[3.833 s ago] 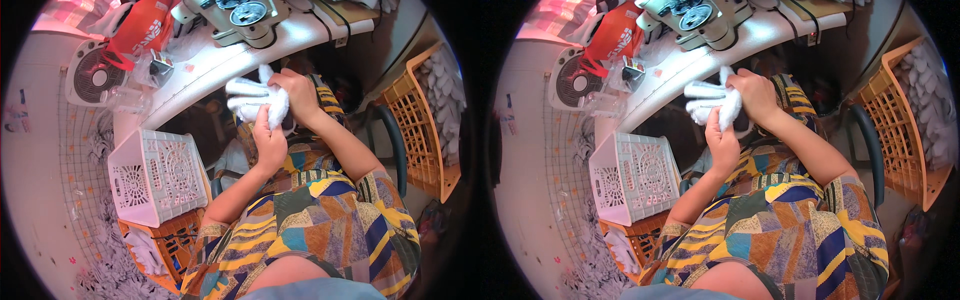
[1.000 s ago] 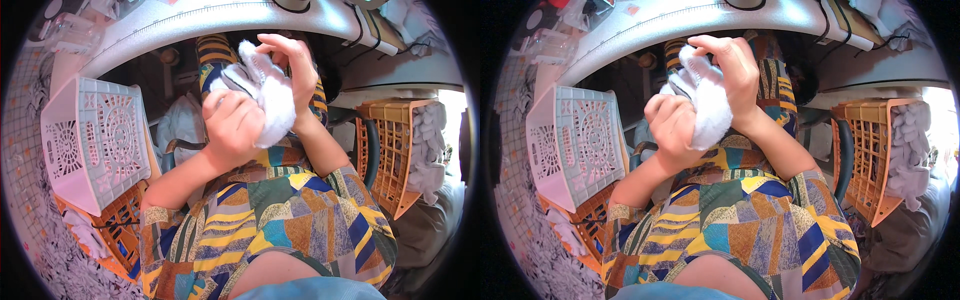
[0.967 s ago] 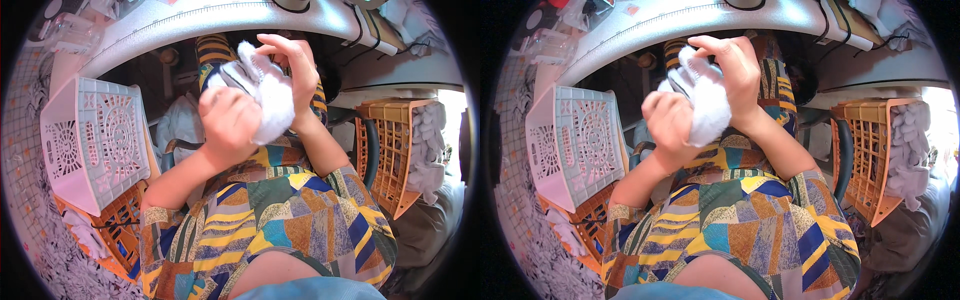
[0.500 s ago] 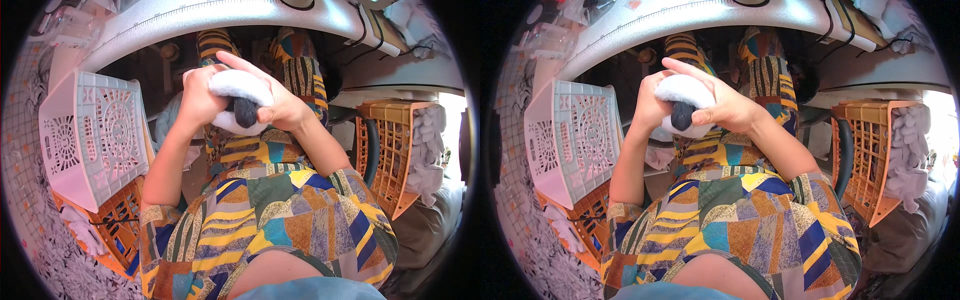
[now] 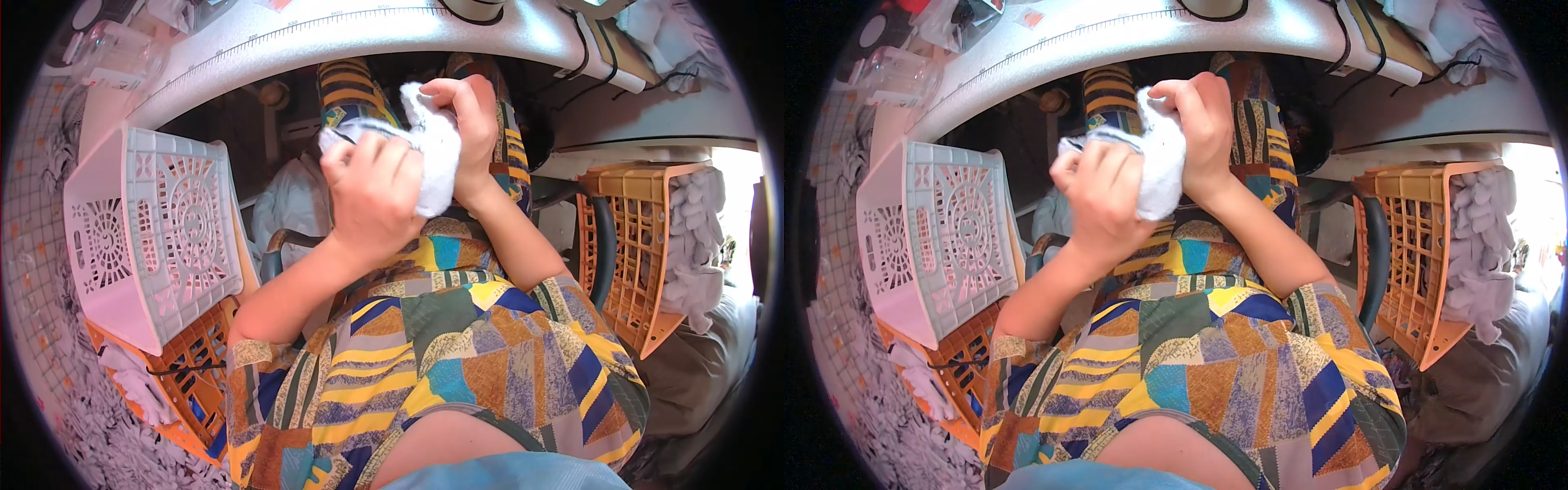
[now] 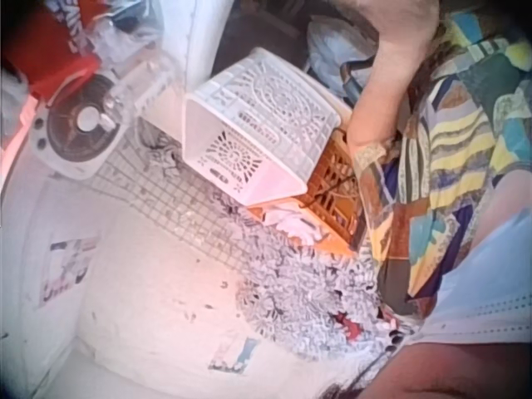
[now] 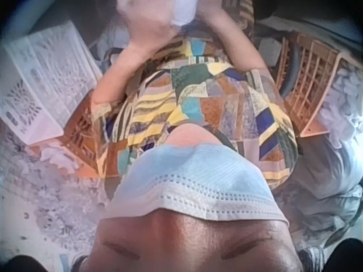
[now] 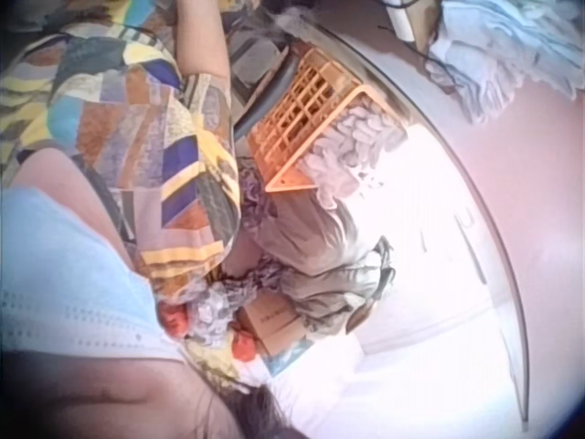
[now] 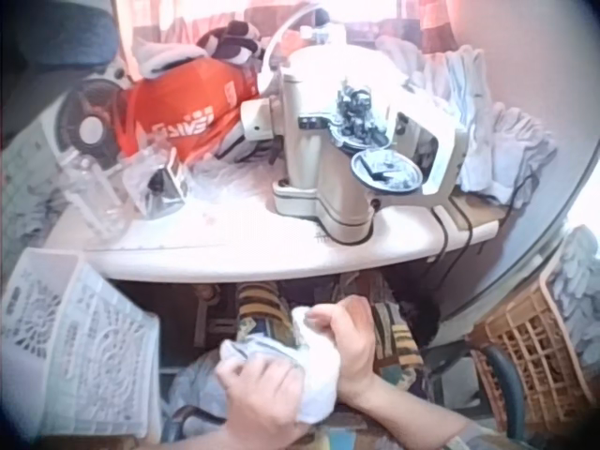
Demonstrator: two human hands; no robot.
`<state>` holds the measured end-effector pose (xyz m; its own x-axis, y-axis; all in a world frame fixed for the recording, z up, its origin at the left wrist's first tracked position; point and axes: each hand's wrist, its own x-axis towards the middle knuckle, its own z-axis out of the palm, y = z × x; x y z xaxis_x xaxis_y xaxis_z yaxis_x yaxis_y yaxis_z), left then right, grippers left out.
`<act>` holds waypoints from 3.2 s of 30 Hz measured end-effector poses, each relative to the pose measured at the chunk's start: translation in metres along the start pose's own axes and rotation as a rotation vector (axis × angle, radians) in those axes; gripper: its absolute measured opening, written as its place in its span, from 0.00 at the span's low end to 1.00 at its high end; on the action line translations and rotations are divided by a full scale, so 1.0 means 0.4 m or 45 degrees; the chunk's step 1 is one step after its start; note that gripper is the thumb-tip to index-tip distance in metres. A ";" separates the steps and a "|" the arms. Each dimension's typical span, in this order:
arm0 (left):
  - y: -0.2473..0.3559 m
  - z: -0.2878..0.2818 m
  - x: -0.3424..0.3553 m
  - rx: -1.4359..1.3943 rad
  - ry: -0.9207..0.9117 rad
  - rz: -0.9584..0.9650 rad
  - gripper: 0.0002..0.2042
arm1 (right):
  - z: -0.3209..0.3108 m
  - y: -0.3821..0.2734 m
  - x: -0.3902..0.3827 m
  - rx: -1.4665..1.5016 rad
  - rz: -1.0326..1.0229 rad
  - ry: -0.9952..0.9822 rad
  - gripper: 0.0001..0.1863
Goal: Sewing, cutting thread, turning inside-out, and arranging fabric gloves at a sewing workstation.
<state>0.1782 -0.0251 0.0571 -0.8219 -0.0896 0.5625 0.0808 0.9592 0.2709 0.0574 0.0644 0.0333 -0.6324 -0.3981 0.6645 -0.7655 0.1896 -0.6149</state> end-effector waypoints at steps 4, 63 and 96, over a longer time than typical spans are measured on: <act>-0.031 -0.010 0.012 0.122 0.064 -0.055 0.14 | -0.036 -0.016 0.017 -0.014 -0.536 -0.146 0.19; -0.129 -0.007 0.026 -0.488 -0.291 -0.305 0.07 | -0.058 -0.094 -0.045 2.011 1.209 -0.806 0.62; -0.153 0.015 0.008 -0.621 -0.351 -0.458 0.08 | -0.050 -0.070 -0.030 1.791 1.198 -0.860 0.58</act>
<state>0.1672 -0.0825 0.0376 -0.9543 -0.2471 0.1680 -0.0328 0.6454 0.7631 0.0840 0.0818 0.0511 -0.3209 -0.9392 -0.1221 0.6616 -0.1301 -0.7385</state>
